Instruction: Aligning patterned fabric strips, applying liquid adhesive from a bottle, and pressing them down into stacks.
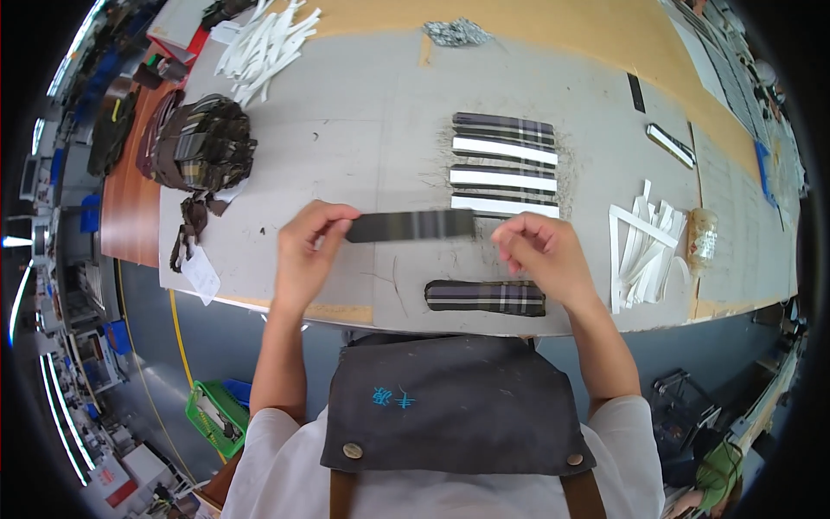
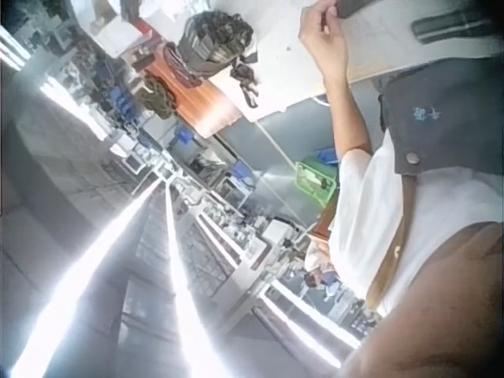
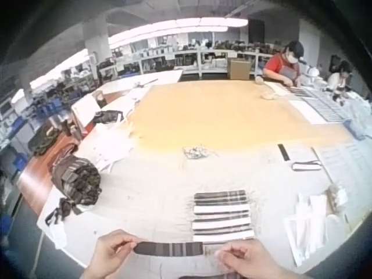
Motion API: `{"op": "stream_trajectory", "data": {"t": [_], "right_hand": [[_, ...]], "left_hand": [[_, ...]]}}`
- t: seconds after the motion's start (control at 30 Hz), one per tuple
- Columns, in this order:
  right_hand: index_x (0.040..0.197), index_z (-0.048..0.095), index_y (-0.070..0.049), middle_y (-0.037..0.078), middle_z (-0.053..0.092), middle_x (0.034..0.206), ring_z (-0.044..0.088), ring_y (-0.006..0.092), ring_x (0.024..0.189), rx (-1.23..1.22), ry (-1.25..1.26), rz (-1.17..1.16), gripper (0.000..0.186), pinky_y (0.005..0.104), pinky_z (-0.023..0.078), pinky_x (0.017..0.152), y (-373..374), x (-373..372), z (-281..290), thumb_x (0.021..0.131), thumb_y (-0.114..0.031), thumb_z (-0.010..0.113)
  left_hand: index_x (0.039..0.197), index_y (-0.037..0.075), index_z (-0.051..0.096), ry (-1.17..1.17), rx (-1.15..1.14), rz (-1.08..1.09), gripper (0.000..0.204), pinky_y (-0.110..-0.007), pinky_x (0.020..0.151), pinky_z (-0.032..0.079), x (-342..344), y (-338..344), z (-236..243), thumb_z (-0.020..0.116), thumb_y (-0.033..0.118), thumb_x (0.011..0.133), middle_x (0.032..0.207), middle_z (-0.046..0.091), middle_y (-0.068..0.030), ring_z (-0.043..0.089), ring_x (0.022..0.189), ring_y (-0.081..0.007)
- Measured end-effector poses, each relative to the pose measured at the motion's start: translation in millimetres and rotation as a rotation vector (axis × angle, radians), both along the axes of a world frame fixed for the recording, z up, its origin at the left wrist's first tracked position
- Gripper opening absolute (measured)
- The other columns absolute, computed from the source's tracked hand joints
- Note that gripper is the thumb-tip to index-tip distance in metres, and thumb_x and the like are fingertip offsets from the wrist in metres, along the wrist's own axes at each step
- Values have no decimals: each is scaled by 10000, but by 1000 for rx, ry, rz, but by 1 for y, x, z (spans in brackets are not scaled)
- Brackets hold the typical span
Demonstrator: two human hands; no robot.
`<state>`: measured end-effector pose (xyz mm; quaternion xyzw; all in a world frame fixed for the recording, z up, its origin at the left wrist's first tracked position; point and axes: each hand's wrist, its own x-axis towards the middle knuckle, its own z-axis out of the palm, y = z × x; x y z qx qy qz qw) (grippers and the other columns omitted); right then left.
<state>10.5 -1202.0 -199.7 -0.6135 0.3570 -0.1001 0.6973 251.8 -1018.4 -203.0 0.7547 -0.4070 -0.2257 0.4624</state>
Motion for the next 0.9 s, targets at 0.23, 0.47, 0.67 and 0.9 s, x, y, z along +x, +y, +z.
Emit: {"op": "stream_trajectory", "data": {"t": [0.23, 0.47, 0.67, 0.9], "right_hand": [[930, 655, 2, 2, 593, 772, 531, 50, 676, -367, 95, -317, 122, 189, 419, 620, -41, -72, 19, 918, -50, 545], [931, 665, -7, 72, 625, 877, 584, 137, 736, -799, 153, -72, 162, 238, 473, 640, -16, -82, 30, 783, 54, 643], [922, 676, -17, 108, 616, 921, 597, 283, 822, -858, 41, 35, 220, 339, 499, 652, 15, -55, 1, 711, 31, 712], [930, 672, 0, 111, 618, 949, 589, 286, 865, -1026, 143, -67, 223, 348, 498, 691, -6, -40, -7, 714, 55, 687]], "left_hand": [[945, 3, 667, -580, 182, -116, 153, -237, 641, 435, 26, 3, 11, 650, -48, 802, 928, 586, -54, 546, 757, -142], [914, 2, 668, -452, -73, -444, 219, -310, 674, 475, -44, -45, 22, 711, -50, 705, 905, 592, -88, 562, 788, -236], [891, -9, 661, -347, -94, -587, 212, -332, 634, 475, -73, -65, 0, 712, -59, 691, 889, 596, -92, 554, 780, -256], [927, -50, 644, -564, -196, -499, 283, -352, 699, 506, -68, -79, -18, 674, -66, 646, 950, 606, -129, 575, 838, -283]]}}
